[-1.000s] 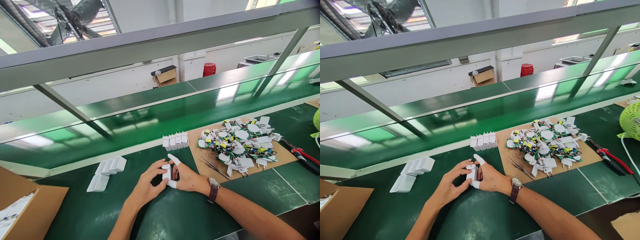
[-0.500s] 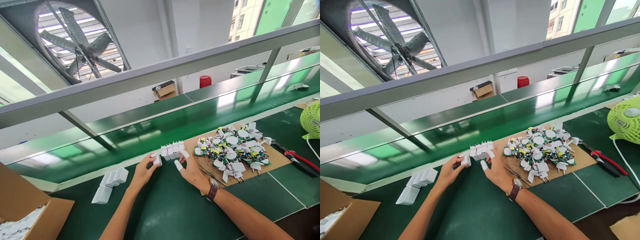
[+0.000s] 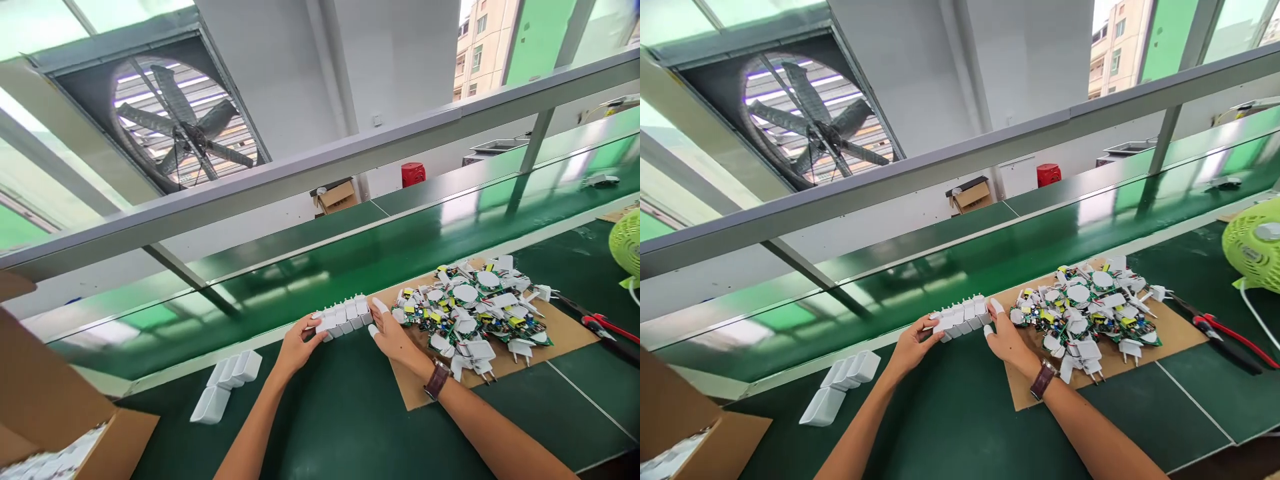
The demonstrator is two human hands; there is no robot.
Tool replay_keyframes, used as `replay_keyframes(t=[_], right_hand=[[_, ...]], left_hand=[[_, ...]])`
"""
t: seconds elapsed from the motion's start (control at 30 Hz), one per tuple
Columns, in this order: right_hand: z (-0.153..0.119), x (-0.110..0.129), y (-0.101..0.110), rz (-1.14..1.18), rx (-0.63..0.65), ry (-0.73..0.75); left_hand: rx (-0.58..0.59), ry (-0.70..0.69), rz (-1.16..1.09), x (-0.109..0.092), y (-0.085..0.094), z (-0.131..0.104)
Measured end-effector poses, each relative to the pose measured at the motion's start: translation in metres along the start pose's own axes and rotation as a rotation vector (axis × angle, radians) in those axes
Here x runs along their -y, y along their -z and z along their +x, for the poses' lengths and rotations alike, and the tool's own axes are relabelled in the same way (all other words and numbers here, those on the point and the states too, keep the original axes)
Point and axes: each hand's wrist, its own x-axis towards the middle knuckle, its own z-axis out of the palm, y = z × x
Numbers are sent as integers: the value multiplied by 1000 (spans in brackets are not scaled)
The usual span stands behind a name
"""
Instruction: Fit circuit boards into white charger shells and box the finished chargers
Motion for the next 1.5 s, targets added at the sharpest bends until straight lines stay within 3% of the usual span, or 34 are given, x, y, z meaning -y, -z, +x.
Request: replay_keyframes(t=[0.13,0.23,0.37,0.47,0.57,0.73,0.87,1.0,1.1,1.2,1.37,1.5], right_hand=[[-8,17,-1,-152,-98,90],[-16,33,-2,-335,-193,226],[-24,45,-10,-423,-164,363],[-29,50,-18,-460,-139,454],[-35,59,-21,-485,-72,490],[-41,79,-8,-607,-16,468],[-42,92,35,-826,-1,398],[-45,96,95,-1139,55,140],[-45,95,120,-1286,131,-5],[-39,93,119,-1321,187,-7],[-16,89,97,-1354,268,5],[1,92,105,-1351,252,-17]], left_hand=[[-37,-53,97,-9,23,-17],[-162,-81,366,-9,69,-37],[-328,-35,712,11,138,-71],[-304,17,865,30,159,-93],[-255,-38,860,38,144,-99],[-82,-215,687,18,85,-86],[51,-298,614,-1,51,-75],[-24,-372,655,-4,33,-72],[-25,-319,643,-2,21,-78],[26,-292,608,0,11,-89],[-11,-443,587,-3,5,-104],[-51,-521,557,-7,9,-106]])
